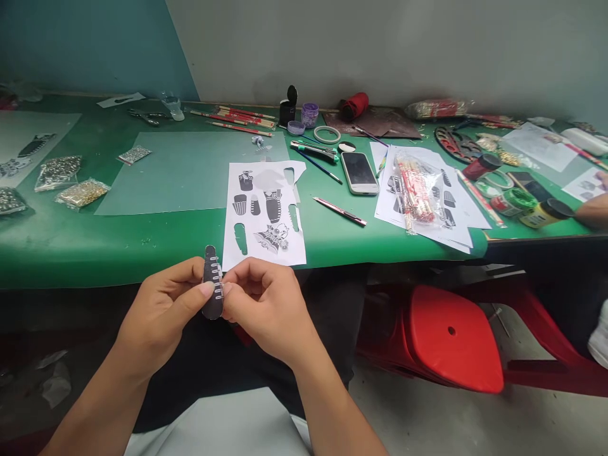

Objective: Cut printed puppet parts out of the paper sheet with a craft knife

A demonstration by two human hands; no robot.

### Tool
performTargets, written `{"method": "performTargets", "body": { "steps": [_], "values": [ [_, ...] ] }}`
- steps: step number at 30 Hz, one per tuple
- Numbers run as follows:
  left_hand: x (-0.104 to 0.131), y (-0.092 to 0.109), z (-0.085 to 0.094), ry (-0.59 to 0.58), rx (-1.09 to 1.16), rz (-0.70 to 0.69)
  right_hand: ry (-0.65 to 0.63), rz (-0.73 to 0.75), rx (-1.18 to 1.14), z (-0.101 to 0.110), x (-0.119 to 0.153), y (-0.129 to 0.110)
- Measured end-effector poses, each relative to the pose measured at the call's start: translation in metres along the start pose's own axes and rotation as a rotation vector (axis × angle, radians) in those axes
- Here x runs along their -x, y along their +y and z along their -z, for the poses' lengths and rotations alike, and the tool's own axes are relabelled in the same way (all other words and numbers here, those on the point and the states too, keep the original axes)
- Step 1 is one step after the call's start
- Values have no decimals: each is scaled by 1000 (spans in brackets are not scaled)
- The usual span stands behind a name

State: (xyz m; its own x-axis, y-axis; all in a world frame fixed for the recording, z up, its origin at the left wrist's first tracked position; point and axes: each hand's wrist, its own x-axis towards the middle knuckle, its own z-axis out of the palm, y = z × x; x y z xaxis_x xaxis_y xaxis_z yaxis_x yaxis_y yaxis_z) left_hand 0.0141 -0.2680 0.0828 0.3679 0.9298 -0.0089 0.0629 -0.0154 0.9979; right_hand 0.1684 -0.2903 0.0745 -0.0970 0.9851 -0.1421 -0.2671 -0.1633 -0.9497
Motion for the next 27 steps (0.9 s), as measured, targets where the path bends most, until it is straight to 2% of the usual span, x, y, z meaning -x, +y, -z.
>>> {"method": "performTargets", "body": {
  "steps": [10, 19, 27],
  "values": [
    [-1, -3, 0, 30, -54, 6, 50, 67, 46, 1, 2, 1],
    [-2, -3, -1, 50, -68, 3, -11, -19, 66, 2, 3, 4],
    [-1, -1, -2, 42, -73, -2, -6, -36, 75, 2, 4, 6]
  ]
}}
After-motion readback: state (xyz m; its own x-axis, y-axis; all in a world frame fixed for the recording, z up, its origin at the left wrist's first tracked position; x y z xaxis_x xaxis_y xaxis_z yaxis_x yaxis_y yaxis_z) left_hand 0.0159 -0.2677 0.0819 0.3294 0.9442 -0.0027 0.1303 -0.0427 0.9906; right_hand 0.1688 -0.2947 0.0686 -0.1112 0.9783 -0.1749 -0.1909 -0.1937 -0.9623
